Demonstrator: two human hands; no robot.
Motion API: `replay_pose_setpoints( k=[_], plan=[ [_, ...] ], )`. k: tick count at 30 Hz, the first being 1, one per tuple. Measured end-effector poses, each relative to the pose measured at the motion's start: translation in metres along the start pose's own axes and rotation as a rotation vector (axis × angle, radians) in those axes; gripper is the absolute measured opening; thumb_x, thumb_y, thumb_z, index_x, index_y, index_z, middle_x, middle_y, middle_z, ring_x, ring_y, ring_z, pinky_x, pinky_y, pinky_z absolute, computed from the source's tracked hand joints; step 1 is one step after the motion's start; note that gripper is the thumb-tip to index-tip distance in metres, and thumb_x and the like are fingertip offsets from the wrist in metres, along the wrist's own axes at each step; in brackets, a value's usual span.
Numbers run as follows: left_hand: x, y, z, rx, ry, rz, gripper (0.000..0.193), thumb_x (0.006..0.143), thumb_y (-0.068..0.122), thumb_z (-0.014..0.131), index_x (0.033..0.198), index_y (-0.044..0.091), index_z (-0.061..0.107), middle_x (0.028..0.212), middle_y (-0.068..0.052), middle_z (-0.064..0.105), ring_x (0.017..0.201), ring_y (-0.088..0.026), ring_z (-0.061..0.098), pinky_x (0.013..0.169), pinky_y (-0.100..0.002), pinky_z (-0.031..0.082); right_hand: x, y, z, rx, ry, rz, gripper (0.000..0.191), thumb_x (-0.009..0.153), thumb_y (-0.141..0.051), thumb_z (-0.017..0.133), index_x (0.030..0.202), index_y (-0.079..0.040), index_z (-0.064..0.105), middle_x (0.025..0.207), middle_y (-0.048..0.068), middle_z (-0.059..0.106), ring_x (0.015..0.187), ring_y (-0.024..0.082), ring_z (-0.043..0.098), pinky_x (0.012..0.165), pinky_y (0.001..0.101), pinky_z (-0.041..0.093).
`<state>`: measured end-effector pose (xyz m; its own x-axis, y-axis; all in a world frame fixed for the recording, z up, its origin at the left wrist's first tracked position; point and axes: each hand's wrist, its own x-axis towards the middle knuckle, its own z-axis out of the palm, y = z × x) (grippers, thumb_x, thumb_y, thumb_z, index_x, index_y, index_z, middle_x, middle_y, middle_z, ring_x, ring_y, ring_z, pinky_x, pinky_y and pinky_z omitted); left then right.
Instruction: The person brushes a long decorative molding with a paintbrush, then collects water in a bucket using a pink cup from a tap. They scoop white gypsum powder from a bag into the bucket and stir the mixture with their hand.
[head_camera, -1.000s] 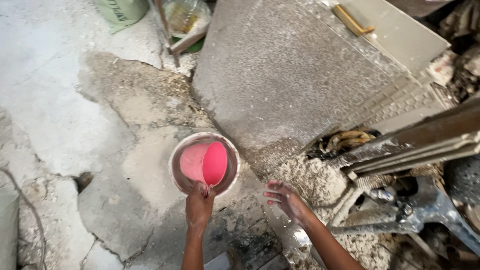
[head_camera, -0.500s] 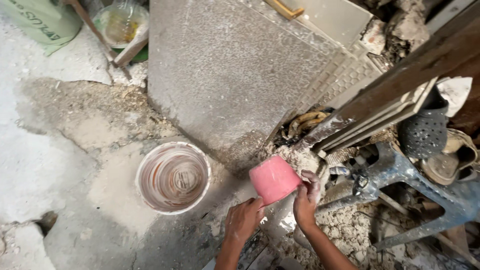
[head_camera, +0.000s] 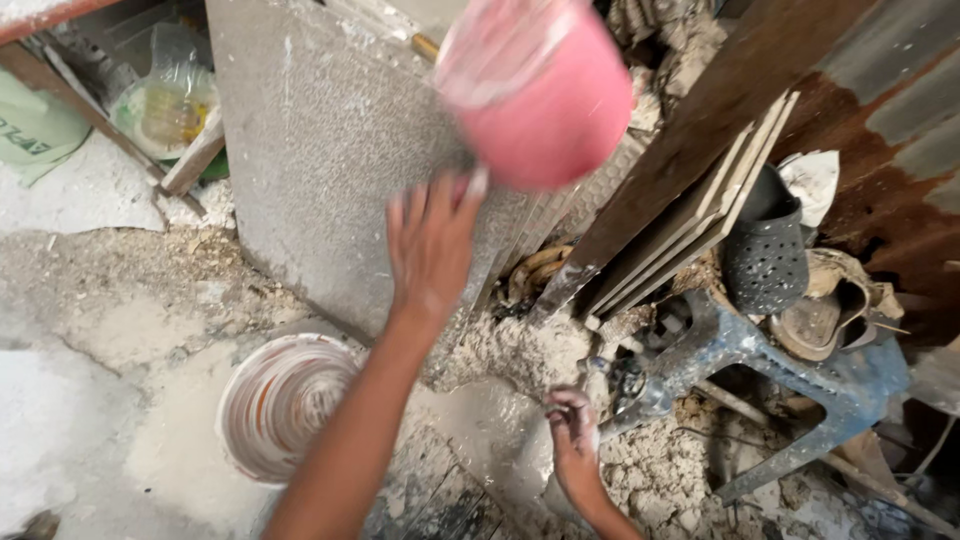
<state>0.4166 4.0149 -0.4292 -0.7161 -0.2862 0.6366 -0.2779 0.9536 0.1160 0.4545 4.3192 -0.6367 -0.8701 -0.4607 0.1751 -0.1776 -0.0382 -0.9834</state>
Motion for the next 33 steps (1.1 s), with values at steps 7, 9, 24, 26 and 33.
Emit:
replay_pose_setpoints(
  k=[7,9,24,26,33],
  plan=[
    [0.173,0.041,0.009,0.797,-0.018,0.37,0.065,0.079,0.002,0.069,0.138,0.025,0.059,0.135,-0.009,0.058,0.134,-0.025,0.045,0.107,-0.05,0.027,-0.007,0.005,-0.009,0.009,-0.084,0.088,0.025,0.094,0.005,0.05,0.114,-0.007,0.06,0.108,0.009,0.065,0.095,0.021,0.063,0.082,0.0352,0.056],
    [0.183,0.051,0.001,0.775,0.006,0.382,0.049,0.089,0.011,0.067,0.138,0.02,0.063,0.154,-0.01,0.048,0.145,-0.029,0.038,0.113,-0.056,0.024,0.0,0.002,-0.001,-0.048,-0.17,0.163,0.023,0.097,0.0,0.049,0.116,-0.008,0.06,0.108,0.008,0.065,0.1,0.02,0.065,0.088,0.0358,0.059],
    [-0.364,-0.245,-0.073,-0.204,-0.628,-1.184,0.113,0.093,0.068,0.056,0.148,-0.024,0.019,0.151,-0.043,0.035,0.144,-0.05,0.032,0.124,-0.05,0.019,0.126,-0.005,0.242,-0.559,-1.064,0.276,0.06,0.103,-0.05,0.044,0.142,-0.007,0.054,0.128,0.024,0.068,0.121,0.039,0.064,0.106,0.0485,0.053],
    [-0.409,-0.227,-0.078,-0.791,-0.509,-1.473,0.089,0.094,0.058,0.058,0.141,-0.013,0.032,0.132,-0.032,0.047,0.121,-0.039,0.044,0.103,-0.046,0.031,0.135,-0.009,0.299,-0.643,-1.106,0.285,0.063,0.102,-0.054,0.043,0.143,-0.007,0.051,0.129,0.024,0.067,0.122,0.04,0.062,0.107,0.0498,0.05],
    [-0.389,-0.189,-0.094,-1.068,-0.102,-1.741,0.027,0.097,0.028,0.064,0.112,0.005,0.063,0.077,-0.01,0.069,0.059,-0.017,0.066,0.051,-0.033,0.055,0.105,-0.034,0.42,-1.079,-1.012,0.266,0.074,0.099,-0.065,0.04,0.145,-0.007,0.043,0.13,0.022,0.067,0.126,0.043,0.058,0.111,0.0547,0.04]
  ],
)
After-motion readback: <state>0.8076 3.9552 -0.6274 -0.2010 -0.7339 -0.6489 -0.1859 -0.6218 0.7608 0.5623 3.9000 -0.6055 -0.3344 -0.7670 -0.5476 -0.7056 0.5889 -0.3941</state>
